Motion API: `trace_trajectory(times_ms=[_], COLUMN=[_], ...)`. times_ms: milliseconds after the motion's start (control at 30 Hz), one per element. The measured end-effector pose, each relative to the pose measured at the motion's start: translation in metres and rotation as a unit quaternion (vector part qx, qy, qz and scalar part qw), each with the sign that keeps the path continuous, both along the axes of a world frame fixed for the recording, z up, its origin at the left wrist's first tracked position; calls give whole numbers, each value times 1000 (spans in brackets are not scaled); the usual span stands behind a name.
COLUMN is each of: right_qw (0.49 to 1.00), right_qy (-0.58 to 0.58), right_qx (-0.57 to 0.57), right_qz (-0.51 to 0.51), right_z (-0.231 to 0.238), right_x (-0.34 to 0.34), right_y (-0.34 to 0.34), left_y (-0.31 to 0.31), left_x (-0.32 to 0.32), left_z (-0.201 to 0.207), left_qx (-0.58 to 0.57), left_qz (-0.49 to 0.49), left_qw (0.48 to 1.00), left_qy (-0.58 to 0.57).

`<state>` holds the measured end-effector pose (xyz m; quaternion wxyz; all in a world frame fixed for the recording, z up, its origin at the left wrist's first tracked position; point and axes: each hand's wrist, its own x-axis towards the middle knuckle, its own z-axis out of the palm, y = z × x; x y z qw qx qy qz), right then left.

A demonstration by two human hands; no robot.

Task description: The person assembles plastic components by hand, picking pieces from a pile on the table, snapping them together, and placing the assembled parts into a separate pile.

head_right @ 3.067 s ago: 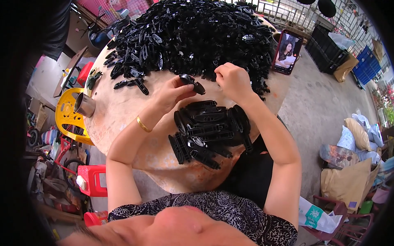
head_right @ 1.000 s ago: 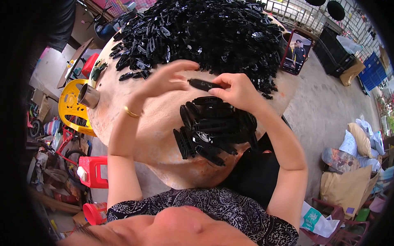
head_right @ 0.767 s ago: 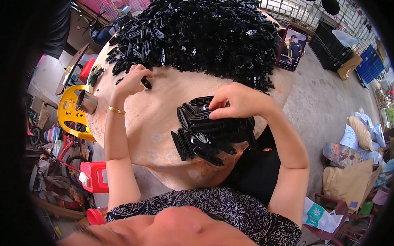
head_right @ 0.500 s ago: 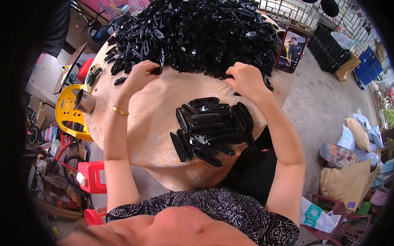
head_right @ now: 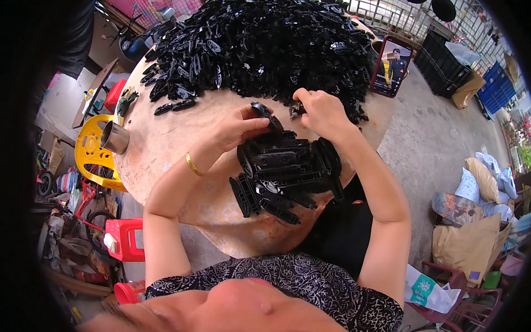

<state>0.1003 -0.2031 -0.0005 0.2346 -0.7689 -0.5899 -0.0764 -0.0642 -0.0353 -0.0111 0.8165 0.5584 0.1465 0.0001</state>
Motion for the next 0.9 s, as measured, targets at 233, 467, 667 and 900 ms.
trace_trajectory(times_ms=[233, 467, 667, 900], right_qw=[999, 967, 821, 869], right_qy=[29, 248, 543, 451], right_qx=[-24, 48, 122, 194], right_qz=[34, 41, 125, 66], right_z=[-3, 17, 20, 16], right_x=[-2, -12, -28, -45], right_y=[3, -2, 2, 4], left_y=[-4, -11, -14, -15], left_x=[-3, -5, -5, -6], left_z=[3, 10, 10, 7], left_qx=[5, 11, 47, 54], left_qz=[8, 28, 23, 31], left_qw=[1000, 999, 995, 995], left_qy=[12, -16, -87, -83])
